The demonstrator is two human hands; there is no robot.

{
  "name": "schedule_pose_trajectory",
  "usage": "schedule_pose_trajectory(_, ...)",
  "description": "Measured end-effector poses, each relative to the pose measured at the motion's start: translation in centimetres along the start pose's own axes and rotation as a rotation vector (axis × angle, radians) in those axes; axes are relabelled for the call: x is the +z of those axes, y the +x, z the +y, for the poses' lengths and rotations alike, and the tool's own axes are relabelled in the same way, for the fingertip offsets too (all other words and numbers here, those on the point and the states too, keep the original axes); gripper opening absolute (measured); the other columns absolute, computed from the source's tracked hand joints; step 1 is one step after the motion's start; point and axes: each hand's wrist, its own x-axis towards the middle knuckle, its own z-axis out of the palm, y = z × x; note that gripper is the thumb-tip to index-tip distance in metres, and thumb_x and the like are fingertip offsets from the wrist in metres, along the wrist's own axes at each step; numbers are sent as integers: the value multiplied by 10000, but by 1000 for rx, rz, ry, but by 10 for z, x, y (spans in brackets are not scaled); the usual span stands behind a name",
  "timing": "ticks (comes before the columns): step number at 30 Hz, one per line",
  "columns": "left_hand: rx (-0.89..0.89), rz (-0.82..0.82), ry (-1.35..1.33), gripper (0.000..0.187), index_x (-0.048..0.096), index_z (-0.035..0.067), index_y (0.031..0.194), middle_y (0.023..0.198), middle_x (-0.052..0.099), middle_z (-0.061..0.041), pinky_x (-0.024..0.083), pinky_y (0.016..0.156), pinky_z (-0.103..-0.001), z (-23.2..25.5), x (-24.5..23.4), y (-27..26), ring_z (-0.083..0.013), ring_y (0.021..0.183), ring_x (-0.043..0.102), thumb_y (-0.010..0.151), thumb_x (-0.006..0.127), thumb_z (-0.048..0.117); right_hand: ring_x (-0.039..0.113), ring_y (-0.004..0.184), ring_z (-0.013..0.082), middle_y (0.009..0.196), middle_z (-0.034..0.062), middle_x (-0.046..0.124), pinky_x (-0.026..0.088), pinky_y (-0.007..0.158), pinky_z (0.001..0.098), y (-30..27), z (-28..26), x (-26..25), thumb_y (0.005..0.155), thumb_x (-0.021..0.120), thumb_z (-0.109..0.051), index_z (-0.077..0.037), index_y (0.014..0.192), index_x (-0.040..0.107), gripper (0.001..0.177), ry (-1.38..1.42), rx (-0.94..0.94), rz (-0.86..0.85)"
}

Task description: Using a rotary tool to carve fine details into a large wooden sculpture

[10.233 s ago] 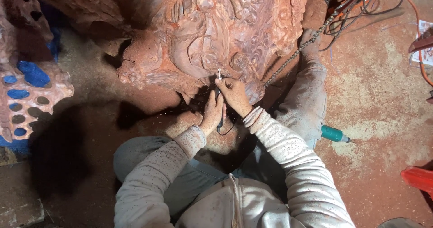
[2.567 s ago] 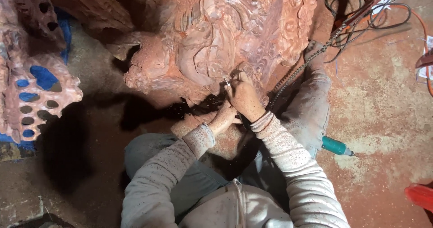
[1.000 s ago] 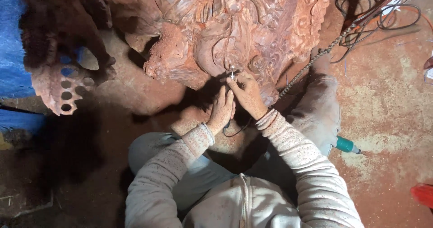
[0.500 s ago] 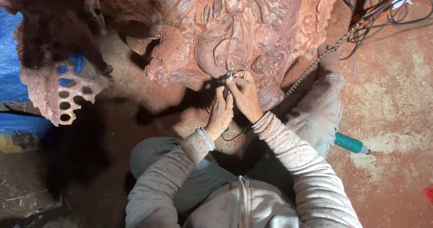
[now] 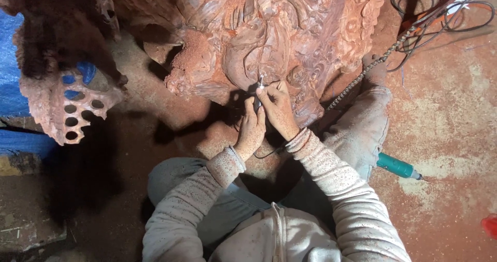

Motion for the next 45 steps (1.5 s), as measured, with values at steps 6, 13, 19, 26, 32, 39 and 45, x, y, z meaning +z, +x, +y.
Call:
schedule_pose_trajectory(6, 1, 21, 0, 271, 452, 167, 1291, 719, 645, -124, 592, 662, -402, 5, 0, 4, -289, 636, 706, 1062, 403, 303, 518, 891, 246, 905, 101, 447, 413, 769, 324, -2, 18, 5, 1035, 650, -329, -67, 880, 724, 313, 10, 10, -3)
schedule_pose_trajectory(13, -58, 17, -74, 255, 450, 209, 1275, 613, 612, -66, 558, 504, -302, -20, 7, 15, -215, 497, 673, 1054, 376, 312, 505, 860, 235, 878, 108, 444, 413, 761, 330, 6, -3, 3, 1027, 665, -333, -81, 936, 760, 284, 2, 6, 17)
schedule_pose_trajectory(19, 12, 25, 97, 343, 444, 165, 1350, 988, 700, -214, 567, 814, -504, 10, -6, 6, -411, 957, 716, 1068, 407, 358, 509, 863, 238, 883, 112, 468, 413, 762, 331, 8, -1, 3, 1036, 652, -314, -62, 933, 756, 291, 36, 5, 46)
schedule_pose_trajectory(26, 5, 24, 23, 352, 434, 126, 1364, 973, 670, -273, 566, 799, -530, 8, -8, 7, -474, 933, 688, 1074, 403, 324, 502, 825, 237, 807, 102, 458, 424, 766, 343, 9, -5, 7, 1021, 678, -327, -78, 909, 778, 291, -23, 29, 56)
schedule_pose_trajectory(32, -114, -16, -188, 310, 435, 196, 1332, 617, 597, -115, 552, 418, -304, -29, 13, 20, -262, 486, 640, 1072, 354, 346, 511, 832, 229, 783, 88, 483, 433, 774, 347, 8, -12, 7, 1012, 683, -366, -120, 860, 776, 303, -65, 44, 46)
schedule_pose_trajectory(39, -136, -4, -227, 295, 454, 198, 1315, 543, 565, -80, 509, 341, -263, -9, 6, 12, -221, 399, 594, 1065, 365, 326, 500, 831, 225, 775, 94, 469, 437, 780, 339, 9, -4, 5, 1010, 694, -337, -93, 862, 767, 295, -19, 16, 66)
schedule_pose_trajectory(45, -142, 7, -247, 293, 465, 188, 1311, 519, 562, -68, 491, 318, -252, 16, -2, -3, -205, 372, 580, 1059, 376, 309, 508, 829, 224, 772, 92, 477, 435, 775, 340, 7, -4, 6, 995, 712, -324, -110, 836, 766, 272, -55, -20, 49)
